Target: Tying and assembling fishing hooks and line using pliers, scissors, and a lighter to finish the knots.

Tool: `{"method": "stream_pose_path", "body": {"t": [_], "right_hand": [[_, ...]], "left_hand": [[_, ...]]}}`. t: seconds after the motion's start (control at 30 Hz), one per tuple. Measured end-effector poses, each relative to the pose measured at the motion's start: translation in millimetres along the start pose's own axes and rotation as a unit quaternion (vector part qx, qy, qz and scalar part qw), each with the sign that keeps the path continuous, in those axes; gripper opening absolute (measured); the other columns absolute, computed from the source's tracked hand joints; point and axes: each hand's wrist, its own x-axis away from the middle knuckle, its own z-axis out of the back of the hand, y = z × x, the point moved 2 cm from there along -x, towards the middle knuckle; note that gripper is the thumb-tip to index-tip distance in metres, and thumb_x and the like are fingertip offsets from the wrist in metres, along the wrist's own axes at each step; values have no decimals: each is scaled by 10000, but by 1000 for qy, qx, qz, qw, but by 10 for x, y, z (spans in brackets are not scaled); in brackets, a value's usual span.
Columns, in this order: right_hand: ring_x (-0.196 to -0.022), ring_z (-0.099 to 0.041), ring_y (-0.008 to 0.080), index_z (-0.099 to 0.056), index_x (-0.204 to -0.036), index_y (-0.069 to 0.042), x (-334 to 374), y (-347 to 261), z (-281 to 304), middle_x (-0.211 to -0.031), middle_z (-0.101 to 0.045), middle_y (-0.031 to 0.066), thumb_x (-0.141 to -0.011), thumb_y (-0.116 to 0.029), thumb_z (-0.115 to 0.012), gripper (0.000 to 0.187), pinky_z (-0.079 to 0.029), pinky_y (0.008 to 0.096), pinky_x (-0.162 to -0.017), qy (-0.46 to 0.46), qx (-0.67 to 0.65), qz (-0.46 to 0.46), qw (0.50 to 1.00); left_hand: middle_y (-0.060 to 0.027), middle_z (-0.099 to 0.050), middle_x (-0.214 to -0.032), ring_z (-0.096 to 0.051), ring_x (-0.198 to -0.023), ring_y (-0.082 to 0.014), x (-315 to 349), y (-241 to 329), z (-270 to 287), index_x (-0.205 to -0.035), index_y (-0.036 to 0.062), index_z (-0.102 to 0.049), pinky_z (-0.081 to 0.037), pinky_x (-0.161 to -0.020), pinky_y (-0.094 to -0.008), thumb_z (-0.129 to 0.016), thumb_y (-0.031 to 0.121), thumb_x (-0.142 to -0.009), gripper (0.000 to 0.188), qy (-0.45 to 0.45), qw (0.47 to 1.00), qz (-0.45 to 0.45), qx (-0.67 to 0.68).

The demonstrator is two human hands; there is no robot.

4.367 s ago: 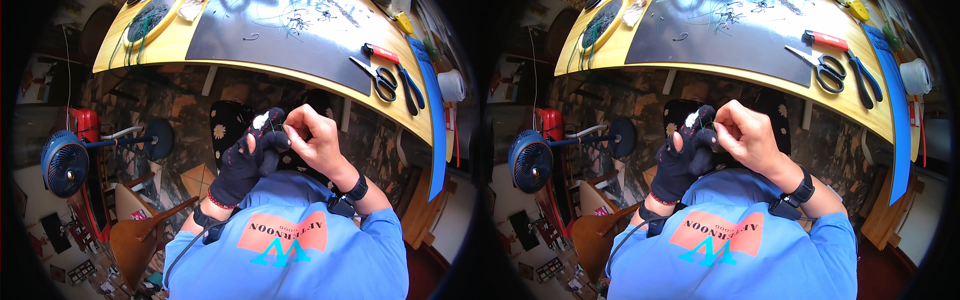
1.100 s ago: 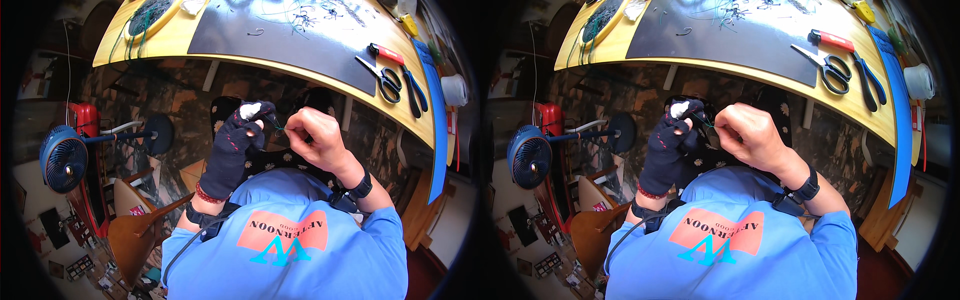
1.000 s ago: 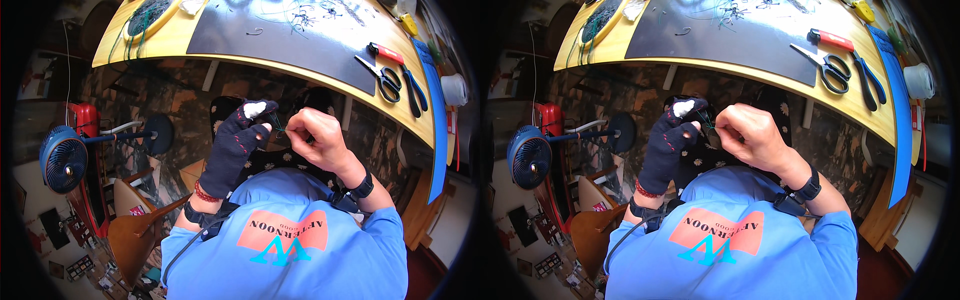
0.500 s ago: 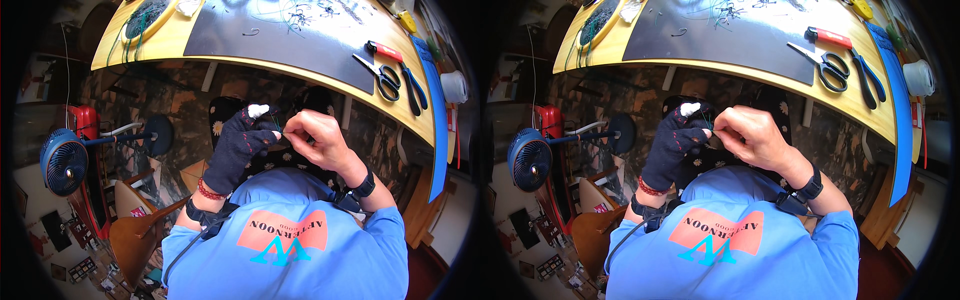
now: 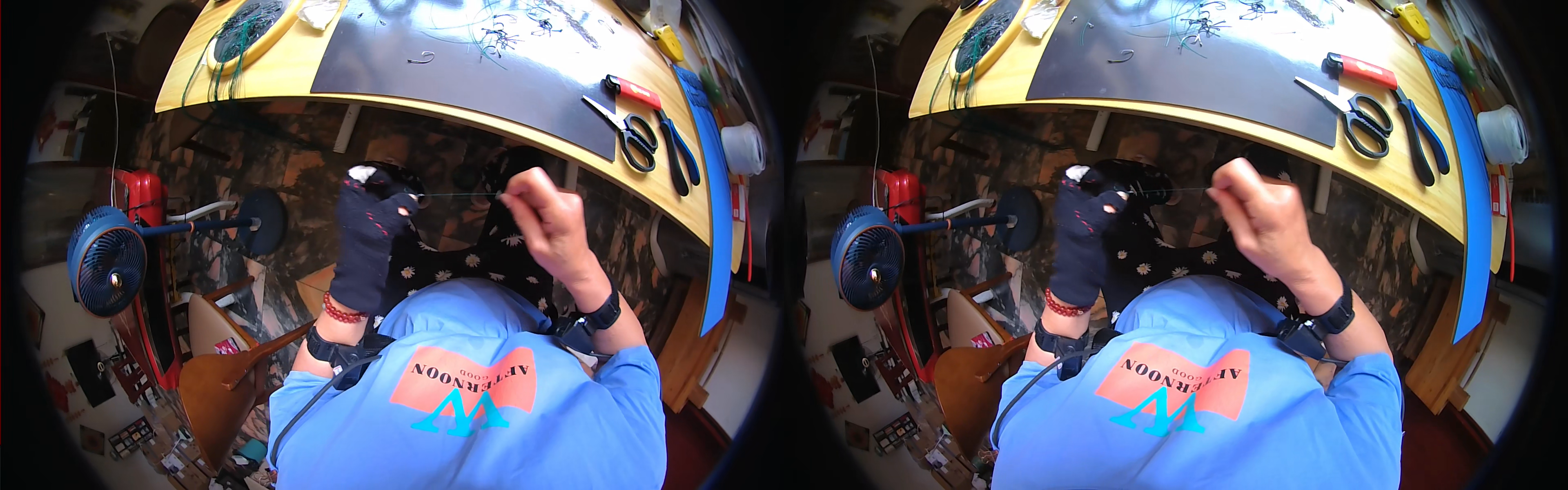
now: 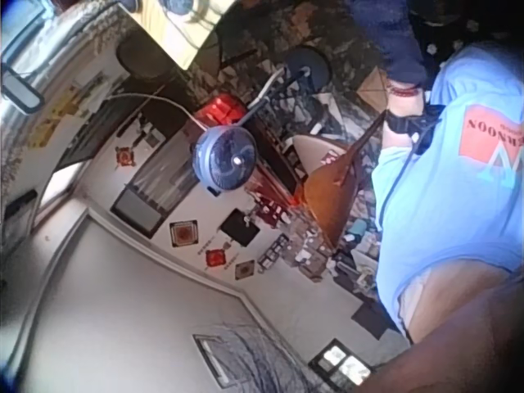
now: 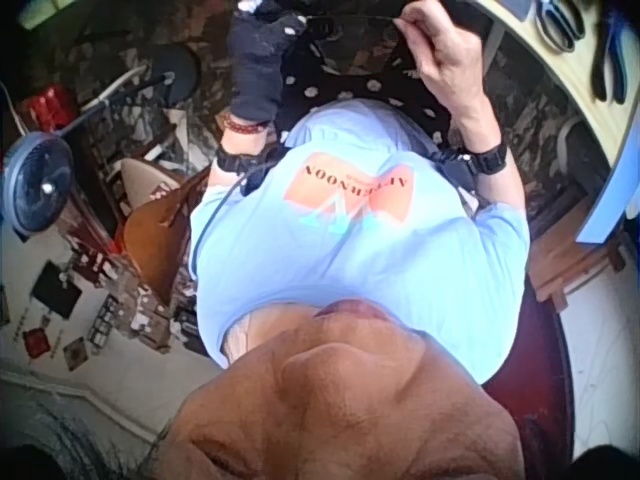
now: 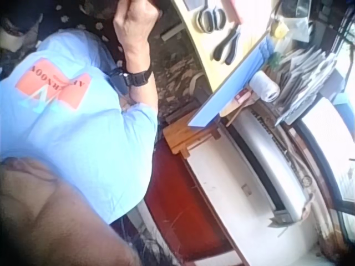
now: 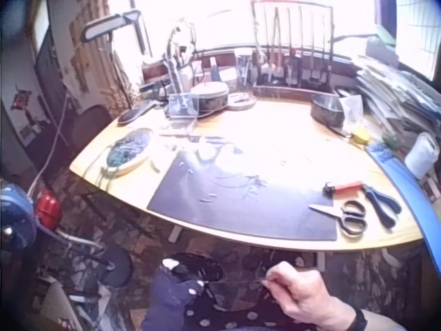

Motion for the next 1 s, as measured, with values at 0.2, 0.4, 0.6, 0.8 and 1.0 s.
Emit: {"method": "stream_pose_path", "body": {"t": [0.2,0.4,0.6,0.8,1.0], "right_hand": [[-581,-615,222,-596,-925,-13,94,134,85,-704,-606,125,-875,46,-664,103,-473,297,-560,40,28,-69,996],[-622,-607,190,-669,-1044,-44,-38,-103,-10,-936,-654,122,-867,32,-688,194,-478,288,-558,46,60,9,997],[-591,-598,129,-680,-1036,-7,-52,-236,-388,-952,-657,87,-859,31,-711,184,-470,266,-528,32,-80,-18,996],[-723,-690,201,-696,-1013,-3,-19,-200,-460,-941,-683,103,-856,57,-688,168,-533,286,-601,55,-52,45,996],[-731,-696,223,-701,-978,-2,-20,-189,-446,-915,-692,106,-837,68,-695,157,-541,292,-606,54,-59,26,996]], "left_hand": [[-47,-623,-952,-614,-834,-116,-13,-53,65,-1137,25,-542,-534,-752,-264,-751,-27,-781,416,19,999,-10,-31],[-69,-655,-966,-650,-872,-134,35,36,-29,-1157,15,-543,-542,-778,-269,-723,-42,-812,394,-2,999,19,29],[-78,-655,-982,-646,-879,-136,55,35,-192,-1184,13,-530,-537,-798,-263,-724,-44,-819,417,-3,1000,24,5],[-74,-646,-1014,-637,-894,-128,78,27,-204,-1215,14,-520,-538,-779,-249,-731,-40,-829,443,-28,993,103,56],[-73,-628,-1055,-629,-927,-123,93,2,-243,-1231,17,-515,-541,-780,-249,-740,-26,-842,451,-32,995,79,58]]}}
